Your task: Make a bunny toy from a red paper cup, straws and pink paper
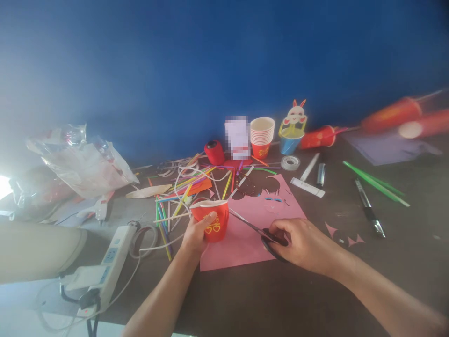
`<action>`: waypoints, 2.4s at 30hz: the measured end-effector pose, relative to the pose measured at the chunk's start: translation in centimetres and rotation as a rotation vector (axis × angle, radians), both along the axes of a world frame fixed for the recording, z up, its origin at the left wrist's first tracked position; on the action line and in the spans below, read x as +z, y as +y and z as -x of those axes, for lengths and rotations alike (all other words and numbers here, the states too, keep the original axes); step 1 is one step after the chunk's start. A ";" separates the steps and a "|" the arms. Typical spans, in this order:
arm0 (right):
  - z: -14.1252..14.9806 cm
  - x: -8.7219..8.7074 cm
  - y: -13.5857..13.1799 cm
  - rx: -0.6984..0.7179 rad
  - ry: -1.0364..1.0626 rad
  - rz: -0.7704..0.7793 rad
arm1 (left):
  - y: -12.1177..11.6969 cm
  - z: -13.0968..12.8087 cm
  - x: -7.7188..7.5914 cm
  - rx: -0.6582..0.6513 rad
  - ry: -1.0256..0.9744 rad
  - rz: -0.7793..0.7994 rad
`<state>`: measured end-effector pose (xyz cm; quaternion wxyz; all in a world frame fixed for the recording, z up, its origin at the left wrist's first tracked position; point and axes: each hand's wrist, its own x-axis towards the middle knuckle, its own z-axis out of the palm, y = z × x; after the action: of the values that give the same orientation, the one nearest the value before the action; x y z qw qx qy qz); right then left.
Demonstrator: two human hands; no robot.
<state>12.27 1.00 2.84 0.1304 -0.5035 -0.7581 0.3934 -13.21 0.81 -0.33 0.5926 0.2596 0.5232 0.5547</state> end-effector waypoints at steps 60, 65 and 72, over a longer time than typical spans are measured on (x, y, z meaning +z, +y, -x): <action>-1.0 -0.1 0.4 0.149 -0.113 -0.100 | -0.2 1.2 0.4 -0.234 0.445 -0.183; -1.2 -0.3 0.4 0.145 -0.121 -0.101 | -0.3 1.1 0.5 -0.226 0.483 -0.173; -1.3 -0.4 0.5 0.142 -0.126 -0.100 | -0.2 1.3 0.0 -0.255 0.501 -0.182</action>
<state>13.57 1.47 2.45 0.0789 -0.4650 -0.8173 0.3310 -14.53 0.63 -0.33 0.4842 0.5042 0.5643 0.4391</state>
